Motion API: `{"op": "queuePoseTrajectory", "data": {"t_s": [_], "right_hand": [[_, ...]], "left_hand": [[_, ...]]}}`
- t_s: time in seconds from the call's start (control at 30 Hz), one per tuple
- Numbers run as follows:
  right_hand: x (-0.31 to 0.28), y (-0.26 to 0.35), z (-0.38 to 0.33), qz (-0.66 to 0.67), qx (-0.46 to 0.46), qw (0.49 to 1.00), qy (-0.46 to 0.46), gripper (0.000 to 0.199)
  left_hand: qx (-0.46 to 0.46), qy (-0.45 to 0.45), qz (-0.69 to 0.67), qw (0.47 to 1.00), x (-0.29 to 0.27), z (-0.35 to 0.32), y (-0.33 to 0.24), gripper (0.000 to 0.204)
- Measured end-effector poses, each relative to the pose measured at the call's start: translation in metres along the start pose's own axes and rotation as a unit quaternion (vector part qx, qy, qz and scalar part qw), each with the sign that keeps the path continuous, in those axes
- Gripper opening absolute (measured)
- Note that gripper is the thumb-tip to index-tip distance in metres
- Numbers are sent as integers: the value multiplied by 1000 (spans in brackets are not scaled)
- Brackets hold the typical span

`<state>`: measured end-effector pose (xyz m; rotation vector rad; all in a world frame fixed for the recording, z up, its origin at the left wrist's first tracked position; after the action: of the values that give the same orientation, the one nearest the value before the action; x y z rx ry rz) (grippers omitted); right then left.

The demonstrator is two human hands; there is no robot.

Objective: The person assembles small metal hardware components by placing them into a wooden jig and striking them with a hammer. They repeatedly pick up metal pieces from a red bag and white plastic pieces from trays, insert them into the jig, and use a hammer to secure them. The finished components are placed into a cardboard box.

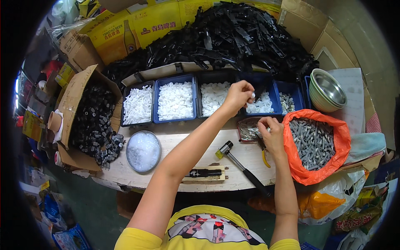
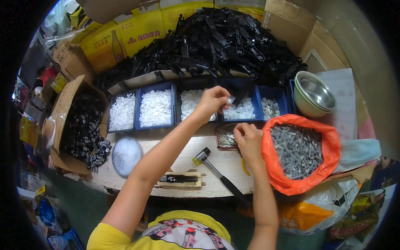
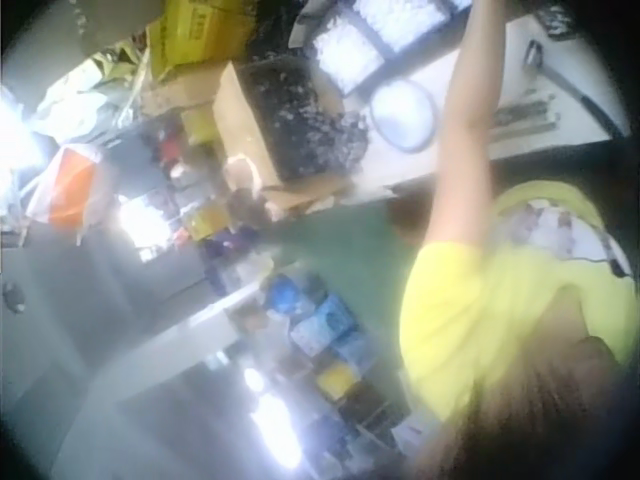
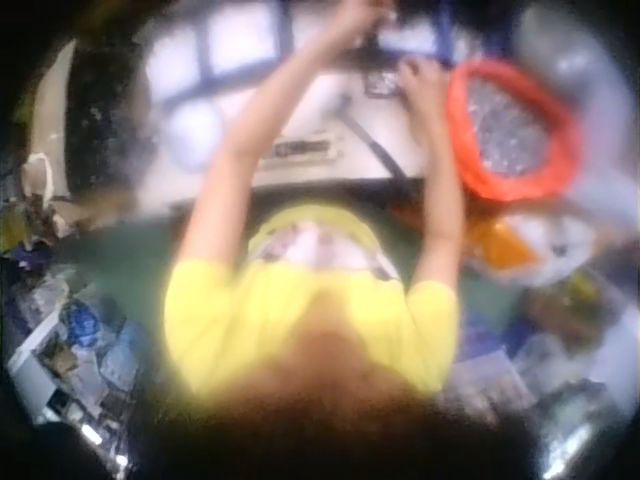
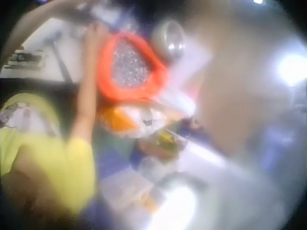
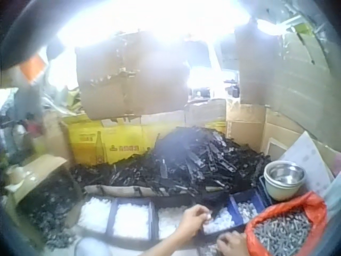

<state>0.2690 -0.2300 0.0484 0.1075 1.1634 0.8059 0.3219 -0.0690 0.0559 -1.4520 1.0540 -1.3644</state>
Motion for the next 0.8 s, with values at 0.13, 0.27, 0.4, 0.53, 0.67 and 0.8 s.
{"op": "queuePoseTrajectory", "data": {"t_s": [0.13, 0.27, 0.4, 0.53, 0.67, 0.8], "right_hand": [[2, 9, -13, 216, 79, 973, 31, 6], [11, 42, -32, 356, 124, 919, 114, 7], [14, 79, -46, 251, 11, 957, 142, 7], [19, 105, -52, 270, -18, 949, 164, 7], [24, 112, -52, 290, -14, 942, 167, 6], [27, 115, -54, 284, -25, 943, 172, 6]], "left_hand": [[-83, 50, -156, 983, -13, -59, 11, 12], [-102, 70, -216, 968, -26, -128, 26, 17], [-112, 41, -251, 961, -46, -175, 36, 19], [-110, 20, -257, 960, -58, -201, 36, 19], [-112, 24, -259, 959, -64, -212, 39, 17], [-103, 30, -242, 964, -66, -218, 36, 15]]}}
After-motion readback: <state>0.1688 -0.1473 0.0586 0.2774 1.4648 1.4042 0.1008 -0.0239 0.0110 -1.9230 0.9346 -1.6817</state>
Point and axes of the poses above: each hand's wrist, its own z-axis towards the middle knuckle, its own x-axis out of the palm, y = z × x, the point moved 6 cm from there along z, towards the middle knuckle, and after that the axes turned 12 degrees about -z, right-handed, at the moved point
